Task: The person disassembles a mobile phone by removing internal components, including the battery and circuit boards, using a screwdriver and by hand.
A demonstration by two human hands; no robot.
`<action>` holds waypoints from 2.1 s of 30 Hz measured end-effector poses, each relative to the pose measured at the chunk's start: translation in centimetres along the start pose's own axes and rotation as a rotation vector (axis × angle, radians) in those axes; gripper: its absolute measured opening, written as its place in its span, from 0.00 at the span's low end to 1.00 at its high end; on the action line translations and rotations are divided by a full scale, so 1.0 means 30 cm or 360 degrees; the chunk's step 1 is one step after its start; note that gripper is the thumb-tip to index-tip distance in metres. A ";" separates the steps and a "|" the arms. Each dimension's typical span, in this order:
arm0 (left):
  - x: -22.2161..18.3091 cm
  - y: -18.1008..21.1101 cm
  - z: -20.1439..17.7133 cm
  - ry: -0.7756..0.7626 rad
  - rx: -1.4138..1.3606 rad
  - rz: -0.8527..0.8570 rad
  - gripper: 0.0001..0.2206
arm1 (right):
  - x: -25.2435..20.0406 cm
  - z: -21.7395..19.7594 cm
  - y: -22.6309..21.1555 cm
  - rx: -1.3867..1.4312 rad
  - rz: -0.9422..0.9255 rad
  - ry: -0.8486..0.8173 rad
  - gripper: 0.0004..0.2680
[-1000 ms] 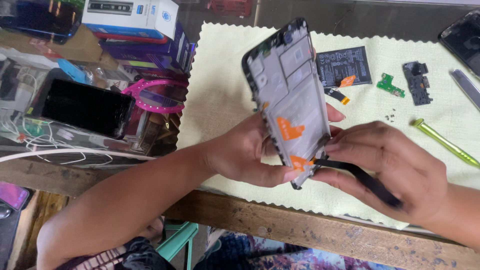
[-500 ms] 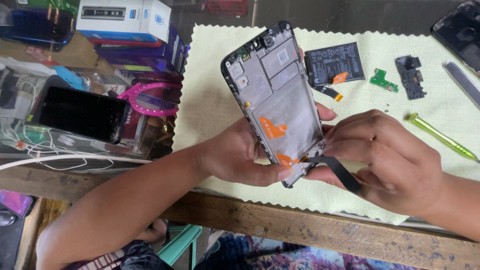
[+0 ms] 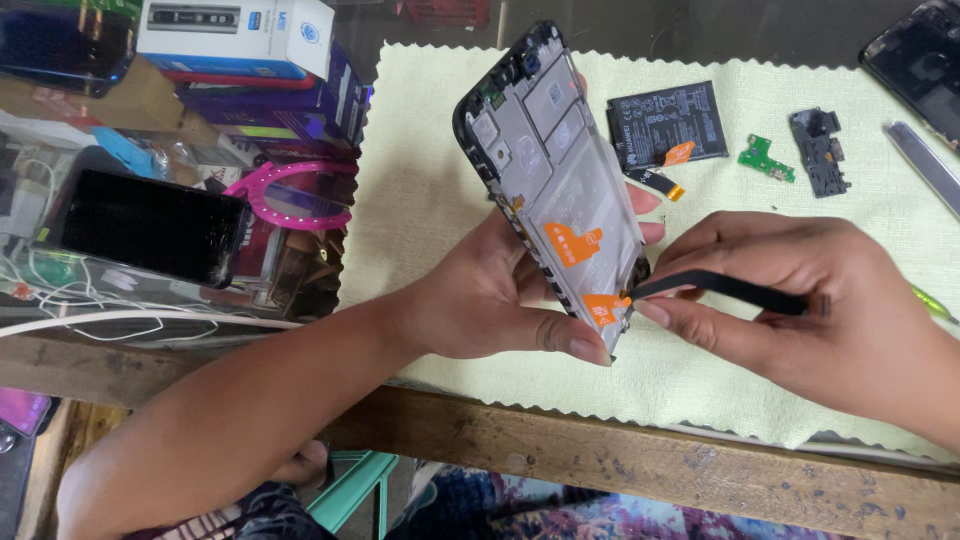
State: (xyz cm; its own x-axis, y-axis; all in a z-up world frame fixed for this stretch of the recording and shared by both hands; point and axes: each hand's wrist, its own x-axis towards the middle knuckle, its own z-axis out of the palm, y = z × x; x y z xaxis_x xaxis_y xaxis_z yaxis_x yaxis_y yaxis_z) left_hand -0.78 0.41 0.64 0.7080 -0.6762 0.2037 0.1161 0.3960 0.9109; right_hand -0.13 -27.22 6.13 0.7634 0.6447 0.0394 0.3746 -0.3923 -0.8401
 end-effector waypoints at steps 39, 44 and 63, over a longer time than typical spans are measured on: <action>0.041 -0.014 0.034 0.0153 0.0198 -0.0163 0.44 | 0.050 0.033 0.036 -0.0509 -0.0160 -0.0174 0.13; 0.035 -0.025 0.022 0.0167 -0.0157 -0.0200 0.42 | 0.037 0.005 -0.027 -0.0843 -0.0517 0.0064 0.10; 0.022 0.028 -0.002 0.0100 -0.0320 0.0009 0.46 | 0.035 0.023 -0.025 -0.0683 -0.0986 0.0435 0.18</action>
State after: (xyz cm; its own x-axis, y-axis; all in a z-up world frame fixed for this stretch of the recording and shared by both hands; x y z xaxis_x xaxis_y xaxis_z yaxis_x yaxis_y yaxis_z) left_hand -0.16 0.33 1.51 0.7505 -0.6359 0.1800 0.2442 0.5199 0.8186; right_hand 0.01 -25.79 6.43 0.4312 0.6660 0.6086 0.8999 -0.2694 -0.3428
